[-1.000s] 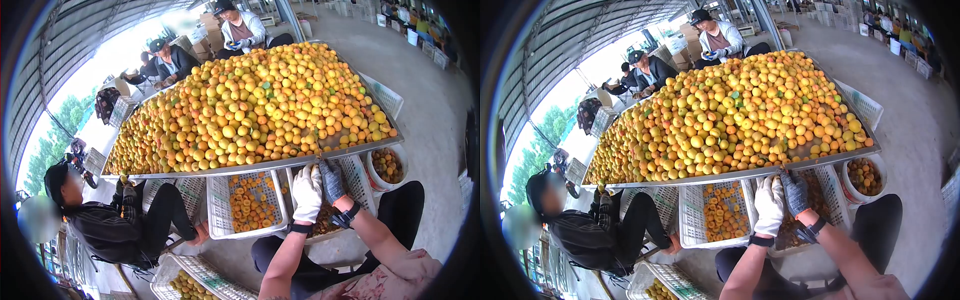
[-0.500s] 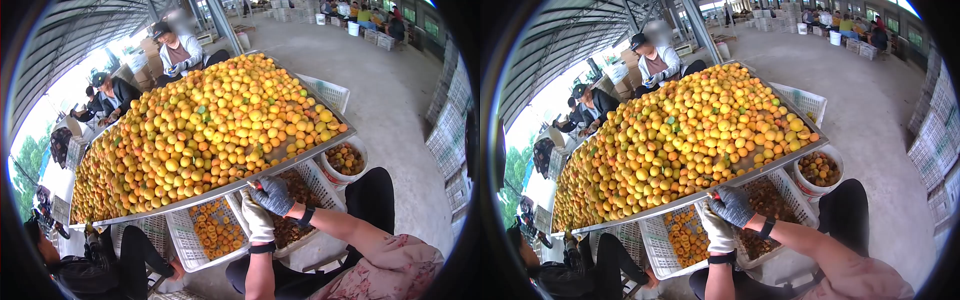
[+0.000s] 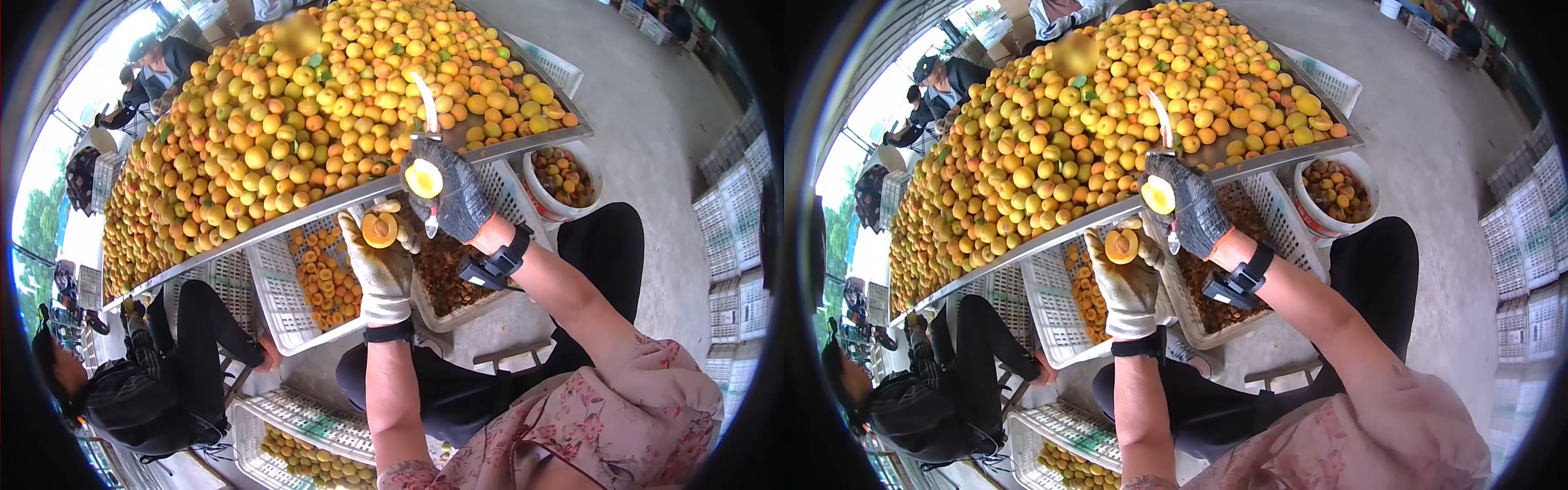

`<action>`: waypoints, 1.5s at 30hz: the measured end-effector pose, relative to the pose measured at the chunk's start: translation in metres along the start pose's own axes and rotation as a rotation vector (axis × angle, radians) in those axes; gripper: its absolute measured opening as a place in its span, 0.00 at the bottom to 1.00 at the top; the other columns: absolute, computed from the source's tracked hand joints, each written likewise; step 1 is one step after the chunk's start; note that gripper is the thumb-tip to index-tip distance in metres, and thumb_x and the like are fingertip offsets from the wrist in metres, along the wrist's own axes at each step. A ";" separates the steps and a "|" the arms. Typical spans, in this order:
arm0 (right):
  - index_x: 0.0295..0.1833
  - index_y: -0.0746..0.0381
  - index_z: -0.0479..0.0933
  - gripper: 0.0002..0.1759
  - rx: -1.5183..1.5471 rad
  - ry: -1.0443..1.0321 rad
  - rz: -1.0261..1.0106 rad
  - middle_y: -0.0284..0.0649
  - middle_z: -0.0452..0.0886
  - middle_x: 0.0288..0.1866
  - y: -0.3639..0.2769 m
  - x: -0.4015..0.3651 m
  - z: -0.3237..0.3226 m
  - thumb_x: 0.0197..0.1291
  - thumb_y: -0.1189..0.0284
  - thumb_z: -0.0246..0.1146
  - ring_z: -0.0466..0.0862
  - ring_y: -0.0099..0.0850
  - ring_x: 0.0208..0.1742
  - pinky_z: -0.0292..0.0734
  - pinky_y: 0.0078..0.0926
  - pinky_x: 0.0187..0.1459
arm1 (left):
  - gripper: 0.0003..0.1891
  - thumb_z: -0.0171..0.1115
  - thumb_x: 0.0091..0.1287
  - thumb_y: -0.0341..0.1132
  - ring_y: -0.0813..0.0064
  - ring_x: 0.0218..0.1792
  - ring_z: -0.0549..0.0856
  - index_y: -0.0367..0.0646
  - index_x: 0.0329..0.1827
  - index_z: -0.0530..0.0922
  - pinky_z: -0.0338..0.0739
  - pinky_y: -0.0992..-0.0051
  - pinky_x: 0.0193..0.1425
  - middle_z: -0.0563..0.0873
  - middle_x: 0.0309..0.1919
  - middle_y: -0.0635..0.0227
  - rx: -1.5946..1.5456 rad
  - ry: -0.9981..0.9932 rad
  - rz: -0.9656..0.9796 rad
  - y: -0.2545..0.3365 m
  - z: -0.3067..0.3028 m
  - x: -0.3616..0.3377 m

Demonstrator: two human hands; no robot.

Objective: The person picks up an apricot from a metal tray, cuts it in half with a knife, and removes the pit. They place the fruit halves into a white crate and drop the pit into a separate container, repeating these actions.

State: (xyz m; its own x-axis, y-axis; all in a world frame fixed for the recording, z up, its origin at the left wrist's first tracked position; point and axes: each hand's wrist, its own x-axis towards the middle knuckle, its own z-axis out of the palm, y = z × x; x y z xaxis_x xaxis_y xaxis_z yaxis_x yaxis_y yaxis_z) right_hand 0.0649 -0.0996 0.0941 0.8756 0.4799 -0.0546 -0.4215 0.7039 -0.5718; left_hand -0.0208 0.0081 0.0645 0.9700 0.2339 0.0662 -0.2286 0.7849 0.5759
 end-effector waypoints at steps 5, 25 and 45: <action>0.42 0.59 0.75 0.17 -0.035 -0.033 -0.042 0.35 0.76 0.25 0.011 0.007 0.024 0.68 0.56 0.54 0.72 0.24 0.18 0.66 0.19 0.19 | 0.27 0.44 0.72 0.58 0.69 0.20 0.76 0.39 0.45 0.76 0.69 0.74 0.24 0.80 0.24 0.62 -0.046 0.140 -0.057 0.000 -0.007 -0.011; 0.54 0.64 0.74 0.17 0.404 -0.467 -0.357 0.37 0.80 0.46 0.024 0.021 -0.002 0.70 0.63 0.53 0.81 0.31 0.46 0.80 0.27 0.45 | 0.18 0.44 0.75 0.48 0.74 0.48 0.81 0.43 0.52 0.73 0.77 0.71 0.54 0.80 0.46 0.66 0.040 0.267 0.100 -0.037 0.009 0.002; 0.48 0.46 0.73 0.15 0.327 0.386 0.060 0.31 0.76 0.37 -0.008 0.022 -0.025 0.61 0.51 0.59 0.79 0.27 0.35 0.75 0.27 0.34 | 0.14 0.49 0.73 0.49 0.87 0.11 0.62 0.50 0.35 0.71 0.52 0.84 0.11 0.70 0.19 0.79 0.351 0.415 0.177 -0.063 0.028 0.024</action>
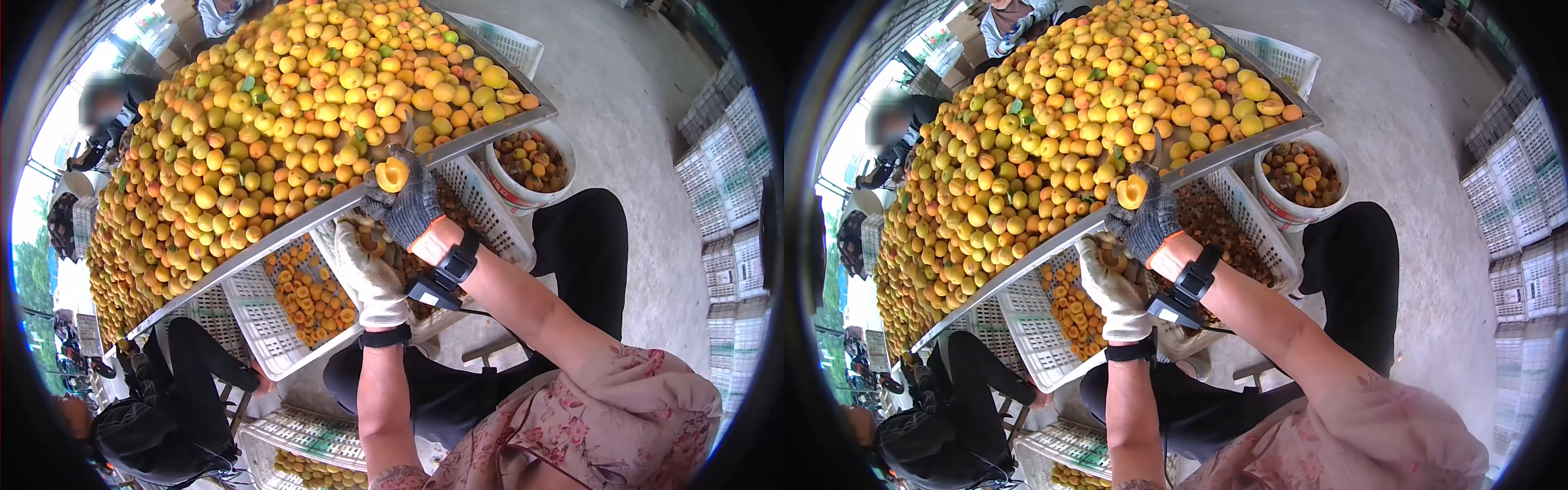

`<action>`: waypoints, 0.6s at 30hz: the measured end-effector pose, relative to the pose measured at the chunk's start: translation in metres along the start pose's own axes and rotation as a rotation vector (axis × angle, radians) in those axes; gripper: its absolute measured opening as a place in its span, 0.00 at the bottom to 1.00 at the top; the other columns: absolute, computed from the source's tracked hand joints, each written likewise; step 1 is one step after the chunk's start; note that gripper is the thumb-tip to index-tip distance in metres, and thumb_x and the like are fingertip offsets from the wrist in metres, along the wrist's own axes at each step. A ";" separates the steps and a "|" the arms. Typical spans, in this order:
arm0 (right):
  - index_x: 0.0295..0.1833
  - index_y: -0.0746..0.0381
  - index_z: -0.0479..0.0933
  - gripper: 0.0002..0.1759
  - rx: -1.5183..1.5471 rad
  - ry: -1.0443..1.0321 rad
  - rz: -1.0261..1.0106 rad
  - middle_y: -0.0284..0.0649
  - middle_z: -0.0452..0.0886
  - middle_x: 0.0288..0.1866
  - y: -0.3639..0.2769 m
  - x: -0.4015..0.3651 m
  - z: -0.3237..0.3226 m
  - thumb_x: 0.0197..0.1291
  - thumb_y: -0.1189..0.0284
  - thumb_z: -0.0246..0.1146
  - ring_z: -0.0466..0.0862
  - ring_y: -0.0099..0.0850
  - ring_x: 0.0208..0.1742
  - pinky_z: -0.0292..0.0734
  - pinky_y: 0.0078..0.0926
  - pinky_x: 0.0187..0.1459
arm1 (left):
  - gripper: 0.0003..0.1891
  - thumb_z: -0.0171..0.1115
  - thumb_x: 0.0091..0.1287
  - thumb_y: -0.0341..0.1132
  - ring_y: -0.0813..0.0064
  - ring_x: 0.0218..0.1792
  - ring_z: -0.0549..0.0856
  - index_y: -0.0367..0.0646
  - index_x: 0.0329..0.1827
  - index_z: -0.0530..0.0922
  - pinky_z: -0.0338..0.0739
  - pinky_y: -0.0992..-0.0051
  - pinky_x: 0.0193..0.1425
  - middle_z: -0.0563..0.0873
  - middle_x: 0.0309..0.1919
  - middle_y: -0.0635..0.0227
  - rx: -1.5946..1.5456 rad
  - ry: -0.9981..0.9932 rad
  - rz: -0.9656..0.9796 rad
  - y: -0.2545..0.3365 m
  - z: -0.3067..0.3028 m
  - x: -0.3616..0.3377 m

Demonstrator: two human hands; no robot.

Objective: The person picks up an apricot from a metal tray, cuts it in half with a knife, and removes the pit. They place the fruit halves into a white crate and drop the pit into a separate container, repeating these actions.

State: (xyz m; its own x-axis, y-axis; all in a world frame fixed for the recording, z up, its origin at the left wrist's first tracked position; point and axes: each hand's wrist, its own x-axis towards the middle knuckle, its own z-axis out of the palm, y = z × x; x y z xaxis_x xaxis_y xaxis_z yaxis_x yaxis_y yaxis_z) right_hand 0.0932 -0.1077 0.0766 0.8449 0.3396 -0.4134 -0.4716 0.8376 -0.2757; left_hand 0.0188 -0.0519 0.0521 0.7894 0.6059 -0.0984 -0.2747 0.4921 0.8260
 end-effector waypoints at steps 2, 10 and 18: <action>0.37 0.52 0.71 0.16 0.077 -0.199 0.087 0.32 0.74 0.24 -0.003 0.006 -0.003 0.58 0.52 0.62 0.71 0.26 0.17 0.65 0.23 0.19 | 0.14 0.49 0.72 0.49 0.87 0.11 0.63 0.50 0.36 0.71 0.53 0.84 0.11 0.71 0.19 0.79 -0.046 0.042 -0.061 0.006 0.006 -0.005; 0.48 0.59 0.75 0.12 -0.019 -0.588 -0.373 0.33 0.77 0.35 -0.002 -0.001 0.007 0.68 0.63 0.55 0.80 0.26 0.34 0.78 0.22 0.29 | 0.15 0.48 0.74 0.50 0.84 0.21 0.72 0.48 0.40 0.72 0.69 0.83 0.23 0.76 0.28 0.76 -0.178 0.017 -0.173 0.009 0.017 -0.006; 0.48 0.62 0.75 0.12 -0.158 -0.371 -0.525 0.32 0.78 0.35 0.016 -0.009 0.013 0.69 0.65 0.54 0.80 0.24 0.34 0.78 0.22 0.35 | 0.14 0.44 0.76 0.45 0.87 0.26 0.73 0.48 0.35 0.71 0.69 0.85 0.29 0.73 0.27 0.79 0.089 0.053 0.127 0.001 0.022 -0.011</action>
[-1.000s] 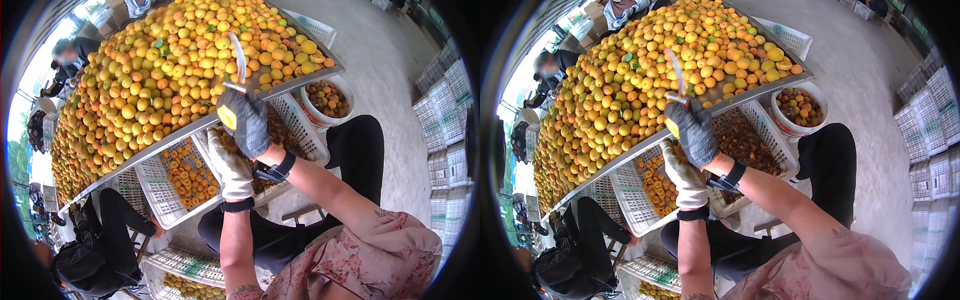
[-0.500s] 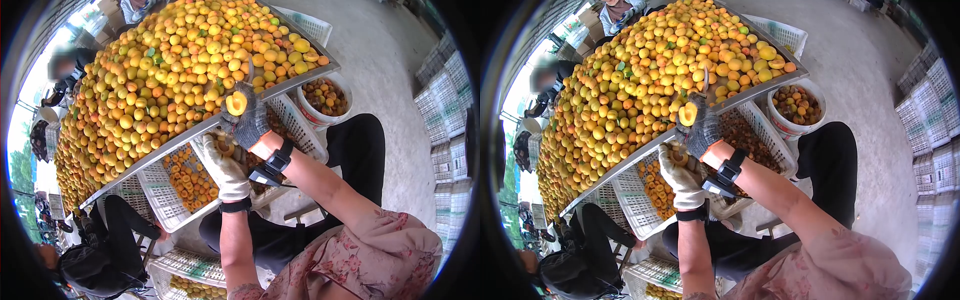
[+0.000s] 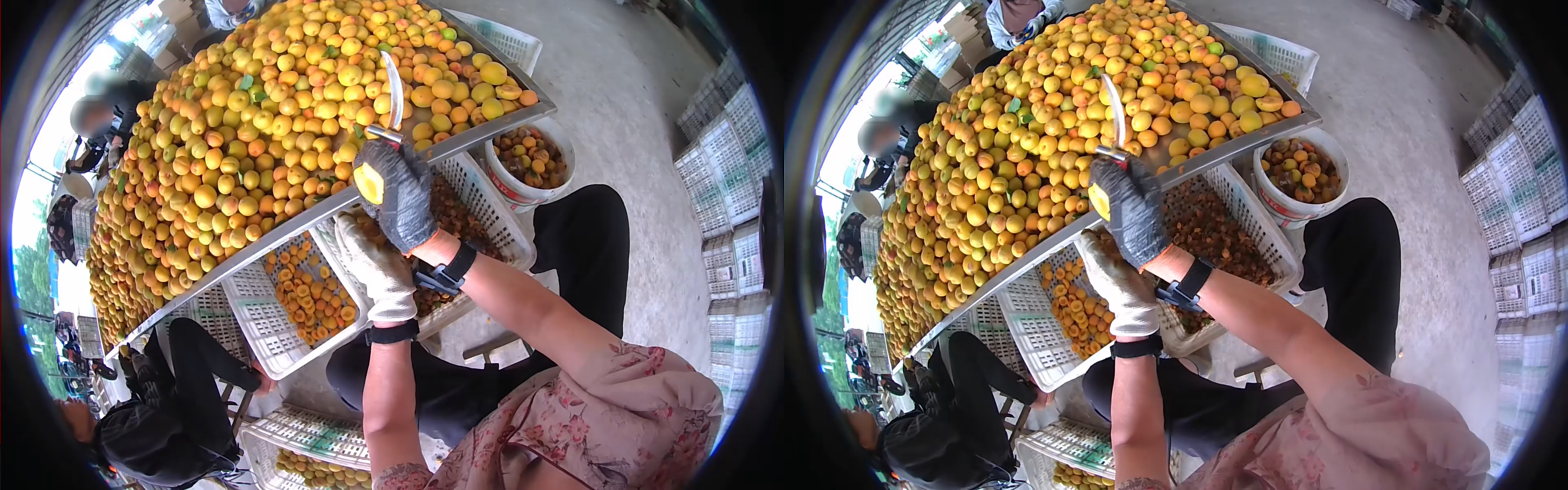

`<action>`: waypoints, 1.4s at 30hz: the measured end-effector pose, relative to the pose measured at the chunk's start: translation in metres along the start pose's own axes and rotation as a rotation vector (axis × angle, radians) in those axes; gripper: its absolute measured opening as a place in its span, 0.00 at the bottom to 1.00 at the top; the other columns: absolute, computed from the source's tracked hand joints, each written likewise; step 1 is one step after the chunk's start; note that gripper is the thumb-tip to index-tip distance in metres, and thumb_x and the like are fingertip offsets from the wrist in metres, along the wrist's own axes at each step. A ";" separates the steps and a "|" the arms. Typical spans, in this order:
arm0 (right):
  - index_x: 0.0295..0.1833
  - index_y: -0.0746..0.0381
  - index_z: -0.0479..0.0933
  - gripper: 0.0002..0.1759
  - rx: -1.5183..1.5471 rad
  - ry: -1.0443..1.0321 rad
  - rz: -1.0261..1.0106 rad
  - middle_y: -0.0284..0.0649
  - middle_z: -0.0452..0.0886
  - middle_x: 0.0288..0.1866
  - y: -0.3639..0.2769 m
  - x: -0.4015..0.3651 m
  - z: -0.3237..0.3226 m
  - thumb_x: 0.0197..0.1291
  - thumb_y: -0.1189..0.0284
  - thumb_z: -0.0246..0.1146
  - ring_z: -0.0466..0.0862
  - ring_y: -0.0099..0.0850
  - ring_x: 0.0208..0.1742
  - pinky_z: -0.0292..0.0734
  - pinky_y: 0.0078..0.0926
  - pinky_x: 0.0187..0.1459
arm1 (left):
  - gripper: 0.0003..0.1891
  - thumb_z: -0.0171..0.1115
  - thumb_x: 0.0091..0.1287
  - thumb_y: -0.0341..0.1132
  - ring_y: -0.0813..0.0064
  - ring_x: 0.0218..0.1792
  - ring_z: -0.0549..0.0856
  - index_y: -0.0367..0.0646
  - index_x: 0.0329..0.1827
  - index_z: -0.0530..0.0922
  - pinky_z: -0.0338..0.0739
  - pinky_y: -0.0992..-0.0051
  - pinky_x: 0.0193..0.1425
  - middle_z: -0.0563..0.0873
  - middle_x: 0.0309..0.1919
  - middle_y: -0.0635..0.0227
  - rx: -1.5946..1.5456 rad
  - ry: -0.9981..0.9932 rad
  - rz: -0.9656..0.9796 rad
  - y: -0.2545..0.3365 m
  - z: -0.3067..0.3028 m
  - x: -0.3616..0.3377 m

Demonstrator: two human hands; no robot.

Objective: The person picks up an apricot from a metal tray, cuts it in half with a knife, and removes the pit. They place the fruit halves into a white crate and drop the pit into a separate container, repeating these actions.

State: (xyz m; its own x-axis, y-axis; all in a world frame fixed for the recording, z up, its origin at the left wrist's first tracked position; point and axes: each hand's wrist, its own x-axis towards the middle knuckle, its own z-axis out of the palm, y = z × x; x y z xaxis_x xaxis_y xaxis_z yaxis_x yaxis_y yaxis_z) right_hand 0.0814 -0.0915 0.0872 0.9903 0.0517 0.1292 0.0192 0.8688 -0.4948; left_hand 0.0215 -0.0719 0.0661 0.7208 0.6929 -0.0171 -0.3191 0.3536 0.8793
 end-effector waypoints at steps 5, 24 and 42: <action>0.40 0.52 0.72 0.16 0.056 0.175 0.470 0.31 0.74 0.29 -0.009 0.010 -0.012 0.63 0.50 0.56 0.78 0.27 0.30 0.76 0.26 0.32 | 0.15 0.46 0.74 0.46 0.88 0.16 0.67 0.49 0.32 0.71 0.60 0.86 0.17 0.70 0.20 0.82 -0.105 0.016 -0.149 0.001 -0.012 0.004; 0.30 0.57 0.70 0.16 -0.057 -0.008 0.580 0.32 0.69 0.17 -0.042 0.023 -0.041 0.62 0.57 0.61 0.68 0.24 0.13 0.63 0.25 0.16 | 0.29 0.41 0.72 0.61 0.82 0.09 0.66 0.44 0.30 0.76 0.58 0.80 0.11 0.74 0.15 0.72 0.494 -0.209 -0.333 0.009 -0.040 0.024; 0.33 0.61 0.75 0.12 -1.118 -0.495 -0.007 0.44 0.78 0.26 -0.004 0.017 -0.024 0.57 0.63 0.61 0.79 0.36 0.30 0.73 0.33 0.36 | 0.20 0.60 0.62 0.28 0.78 0.28 0.77 0.40 0.58 0.72 0.73 0.78 0.32 0.78 0.37 0.64 0.934 -0.092 0.168 0.064 -0.127 0.043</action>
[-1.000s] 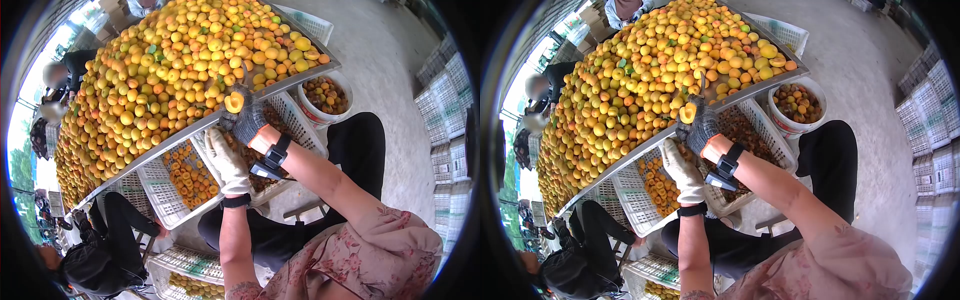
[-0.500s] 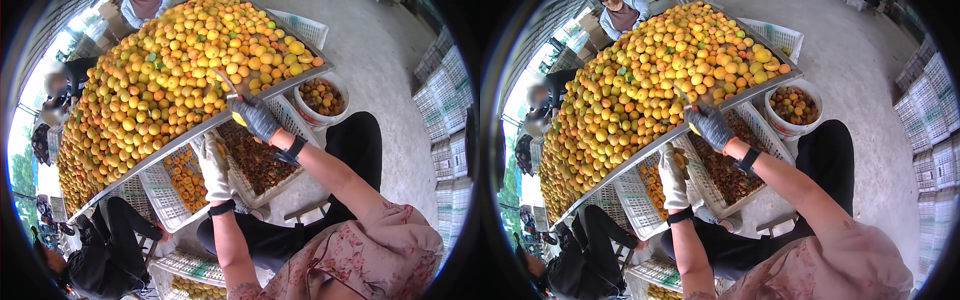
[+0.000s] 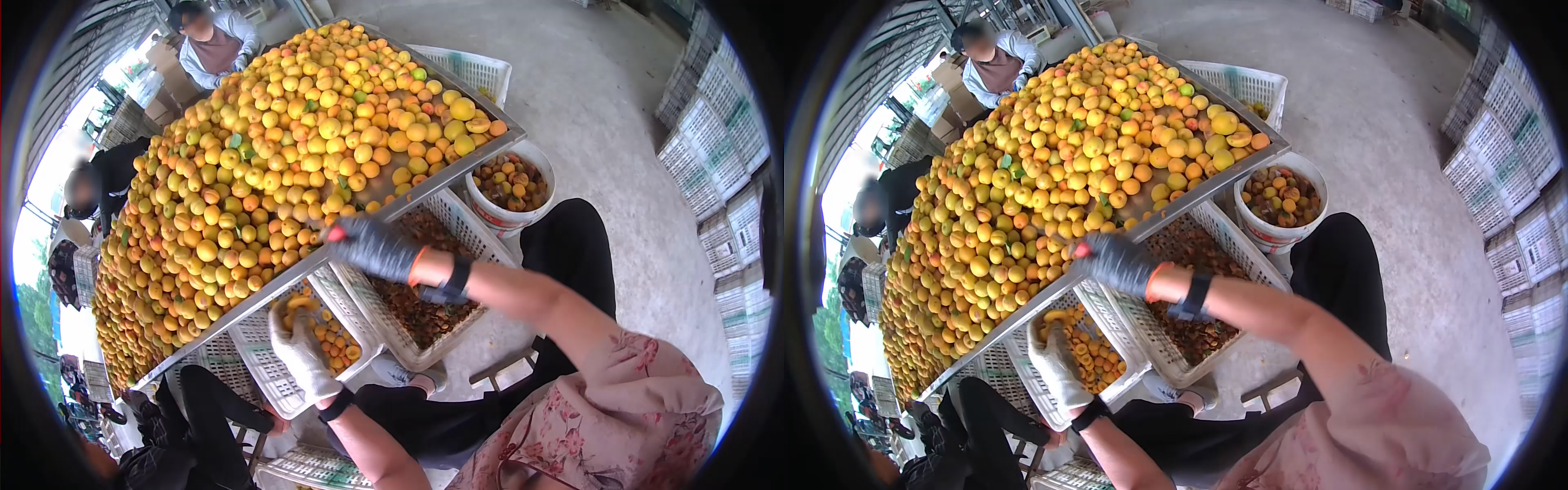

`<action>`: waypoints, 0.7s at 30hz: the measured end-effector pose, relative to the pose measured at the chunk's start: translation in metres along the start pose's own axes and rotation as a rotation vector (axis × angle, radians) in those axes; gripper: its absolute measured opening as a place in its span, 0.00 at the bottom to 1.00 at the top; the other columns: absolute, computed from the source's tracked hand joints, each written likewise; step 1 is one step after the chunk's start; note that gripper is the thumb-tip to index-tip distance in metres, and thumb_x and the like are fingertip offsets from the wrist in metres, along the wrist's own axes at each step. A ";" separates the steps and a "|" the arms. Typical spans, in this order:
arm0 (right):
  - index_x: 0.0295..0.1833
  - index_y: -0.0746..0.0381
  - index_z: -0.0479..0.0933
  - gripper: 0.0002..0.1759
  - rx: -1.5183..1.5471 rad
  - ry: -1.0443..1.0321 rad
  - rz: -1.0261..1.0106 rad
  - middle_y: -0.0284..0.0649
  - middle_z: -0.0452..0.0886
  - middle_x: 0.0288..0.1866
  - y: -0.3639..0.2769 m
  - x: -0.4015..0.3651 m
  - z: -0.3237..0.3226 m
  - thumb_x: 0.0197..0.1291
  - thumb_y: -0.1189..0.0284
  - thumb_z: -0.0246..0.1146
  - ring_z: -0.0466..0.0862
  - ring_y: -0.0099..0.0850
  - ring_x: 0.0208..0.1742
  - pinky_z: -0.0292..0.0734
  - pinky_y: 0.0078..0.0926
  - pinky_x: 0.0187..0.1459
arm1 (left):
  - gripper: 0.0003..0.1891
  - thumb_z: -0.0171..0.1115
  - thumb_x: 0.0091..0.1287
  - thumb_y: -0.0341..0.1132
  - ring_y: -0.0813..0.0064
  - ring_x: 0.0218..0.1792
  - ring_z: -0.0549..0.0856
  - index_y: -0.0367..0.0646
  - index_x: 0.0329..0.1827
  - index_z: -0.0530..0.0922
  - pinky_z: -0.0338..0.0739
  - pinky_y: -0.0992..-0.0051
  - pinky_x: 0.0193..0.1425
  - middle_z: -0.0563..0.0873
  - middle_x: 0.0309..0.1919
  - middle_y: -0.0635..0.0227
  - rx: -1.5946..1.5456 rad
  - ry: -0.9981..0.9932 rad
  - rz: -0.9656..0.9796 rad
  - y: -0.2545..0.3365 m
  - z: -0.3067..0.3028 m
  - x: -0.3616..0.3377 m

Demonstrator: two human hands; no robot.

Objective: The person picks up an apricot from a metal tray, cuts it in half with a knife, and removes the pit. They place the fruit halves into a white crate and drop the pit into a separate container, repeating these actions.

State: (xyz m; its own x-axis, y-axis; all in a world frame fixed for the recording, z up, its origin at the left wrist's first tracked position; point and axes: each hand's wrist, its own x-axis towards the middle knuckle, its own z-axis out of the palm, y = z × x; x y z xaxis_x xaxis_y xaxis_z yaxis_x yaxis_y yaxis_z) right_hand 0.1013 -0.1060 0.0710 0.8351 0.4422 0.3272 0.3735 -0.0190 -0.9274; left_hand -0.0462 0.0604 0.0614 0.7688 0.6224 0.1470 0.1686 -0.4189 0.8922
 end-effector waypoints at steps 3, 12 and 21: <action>0.33 0.62 0.77 0.07 -0.266 0.055 -0.007 0.40 0.80 0.26 -0.008 0.017 -0.081 0.53 0.70 0.63 0.79 0.28 0.29 0.73 0.29 0.34 | 0.28 0.64 0.60 0.31 0.59 0.43 0.80 0.38 0.64 0.68 0.76 0.64 0.51 0.73 0.54 0.51 0.357 0.209 -0.117 0.011 -0.004 -0.002; 0.45 0.59 0.81 0.12 -0.242 -0.044 0.168 0.34 0.84 0.34 0.055 -0.009 -0.138 0.55 0.69 0.68 0.81 0.25 0.35 0.76 0.27 0.40 | 0.27 0.63 0.64 0.31 0.64 0.60 0.74 0.35 0.65 0.68 0.70 0.71 0.63 0.71 0.61 0.56 0.167 0.107 -0.064 0.024 0.026 -0.004; 0.33 0.63 0.77 0.09 -0.834 0.005 0.064 0.50 0.82 0.32 0.045 0.037 -0.174 0.51 0.69 0.63 0.81 0.51 0.35 0.74 0.44 0.36 | 0.24 0.62 0.64 0.31 0.65 0.58 0.75 0.34 0.62 0.70 0.70 0.71 0.62 0.74 0.58 0.56 0.108 0.048 -0.036 0.029 0.041 -0.009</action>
State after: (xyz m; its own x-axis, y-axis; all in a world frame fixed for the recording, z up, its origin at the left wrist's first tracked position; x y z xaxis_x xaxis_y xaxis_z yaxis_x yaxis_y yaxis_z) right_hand 0.2190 -0.2465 0.0726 0.8658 0.4137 0.2814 0.5002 -0.7019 -0.5071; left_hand -0.0226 0.0156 0.0690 0.7308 0.6685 0.1381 0.2636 -0.4629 0.8463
